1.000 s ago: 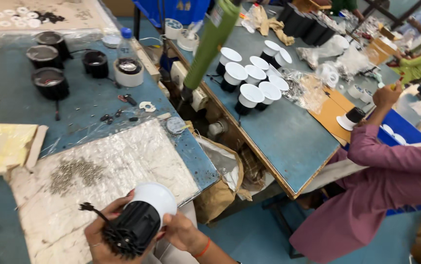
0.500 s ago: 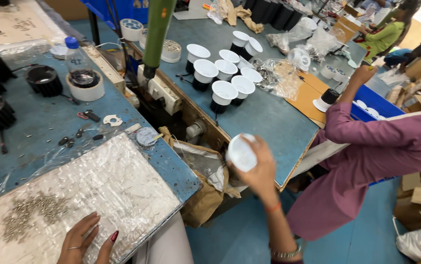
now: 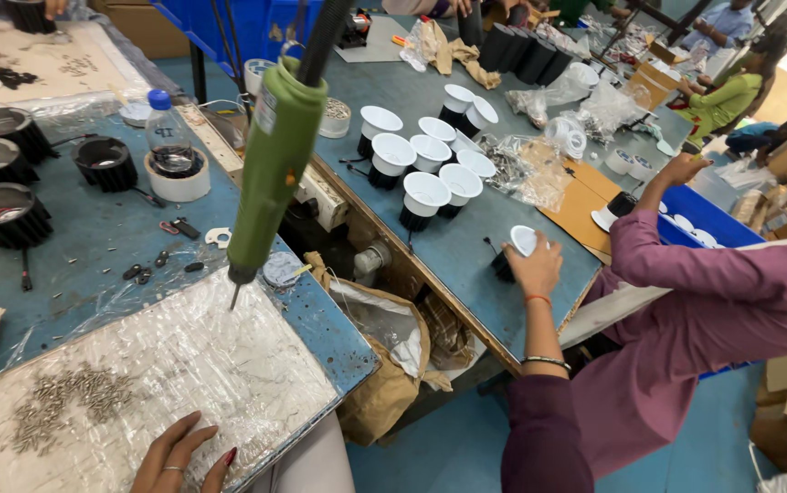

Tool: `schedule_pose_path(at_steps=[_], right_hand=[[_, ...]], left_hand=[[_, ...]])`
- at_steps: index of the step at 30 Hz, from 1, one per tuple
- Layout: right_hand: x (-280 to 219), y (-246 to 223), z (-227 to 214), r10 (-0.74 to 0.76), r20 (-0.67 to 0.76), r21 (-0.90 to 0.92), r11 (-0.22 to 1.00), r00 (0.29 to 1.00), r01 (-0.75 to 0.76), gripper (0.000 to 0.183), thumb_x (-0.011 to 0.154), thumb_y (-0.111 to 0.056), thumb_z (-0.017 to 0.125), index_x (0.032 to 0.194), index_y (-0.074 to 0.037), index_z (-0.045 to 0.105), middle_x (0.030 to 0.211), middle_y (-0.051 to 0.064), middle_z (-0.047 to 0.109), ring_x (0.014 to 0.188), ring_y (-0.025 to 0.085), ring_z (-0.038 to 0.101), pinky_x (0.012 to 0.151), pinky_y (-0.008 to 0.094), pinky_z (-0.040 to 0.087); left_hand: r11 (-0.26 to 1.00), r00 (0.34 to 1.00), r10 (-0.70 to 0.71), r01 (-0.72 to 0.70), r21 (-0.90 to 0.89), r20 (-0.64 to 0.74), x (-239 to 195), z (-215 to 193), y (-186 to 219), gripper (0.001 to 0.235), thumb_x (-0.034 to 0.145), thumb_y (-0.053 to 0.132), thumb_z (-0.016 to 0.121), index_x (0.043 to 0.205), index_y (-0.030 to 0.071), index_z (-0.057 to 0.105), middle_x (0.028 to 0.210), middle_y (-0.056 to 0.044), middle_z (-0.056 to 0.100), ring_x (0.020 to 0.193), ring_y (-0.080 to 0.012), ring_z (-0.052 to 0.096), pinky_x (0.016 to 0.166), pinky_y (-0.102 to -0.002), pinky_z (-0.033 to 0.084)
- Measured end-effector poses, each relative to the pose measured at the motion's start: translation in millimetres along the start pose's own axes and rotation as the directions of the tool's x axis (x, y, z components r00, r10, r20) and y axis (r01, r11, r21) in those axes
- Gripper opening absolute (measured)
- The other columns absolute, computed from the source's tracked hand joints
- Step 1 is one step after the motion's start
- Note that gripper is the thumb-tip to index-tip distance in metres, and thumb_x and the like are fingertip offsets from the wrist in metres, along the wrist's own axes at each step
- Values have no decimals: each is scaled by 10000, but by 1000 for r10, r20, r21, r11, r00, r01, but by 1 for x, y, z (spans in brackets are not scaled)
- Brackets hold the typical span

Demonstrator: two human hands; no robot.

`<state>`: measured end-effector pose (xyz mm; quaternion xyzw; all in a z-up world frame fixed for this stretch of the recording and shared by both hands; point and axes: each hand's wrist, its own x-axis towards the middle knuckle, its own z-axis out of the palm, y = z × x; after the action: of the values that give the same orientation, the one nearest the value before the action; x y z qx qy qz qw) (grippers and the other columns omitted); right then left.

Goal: The person assembles LED light fixtures by inserting a black heat sink into a white plastic housing, then using a green electric screwdriver to fasten screws around the perimeter. The person repeats this process with multiple units, placing finished assemblies on the table.

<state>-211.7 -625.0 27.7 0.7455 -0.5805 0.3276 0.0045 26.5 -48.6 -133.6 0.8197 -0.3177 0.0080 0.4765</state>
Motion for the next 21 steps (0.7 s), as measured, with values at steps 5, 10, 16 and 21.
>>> schedule_pose_path(at_steps=[5,10,16,21], right_hand=[[0,-12,-24,-178,-28,-182,968,984,170,899,632,-577,904,1347,-118,608,1425,239,469,1329,459,448,996,663,373],[-34,-76,-69,-535,-123,103,831,836,547,657,820,-525,829,1303,-108,675,1454,261,518,1365,454,491,1135,520,421],[-124,-194,-136,-817,91,996,76,570,-50,886,906,-643,706,1534,-57,490,1570,157,506,1508,267,470,1246,431,413],[-179,-281,-150,-888,-130,917,-278,442,-288,970,880,-545,807,1593,-109,313,1501,95,525,1416,242,544,1203,408,456]], left_hand=[[999,999,-21,19,-49,-31,-3,-7,13,384,702,153,834,1070,89,743,1298,-167,648,1262,-332,638,1057,-477,528],[994,992,10,-24,-107,-128,-5,-8,12,342,703,121,831,1036,96,756,1279,-129,681,1243,-303,660,1081,-463,521],[996,979,15,-33,-83,-206,-24,-21,-21,269,704,121,834,968,138,785,1297,-62,695,1241,-249,683,1123,-419,549],[995,977,102,-100,16,-190,-43,-72,-16,224,746,147,808,964,138,758,1303,-80,680,1221,-245,681,1100,-400,562]])
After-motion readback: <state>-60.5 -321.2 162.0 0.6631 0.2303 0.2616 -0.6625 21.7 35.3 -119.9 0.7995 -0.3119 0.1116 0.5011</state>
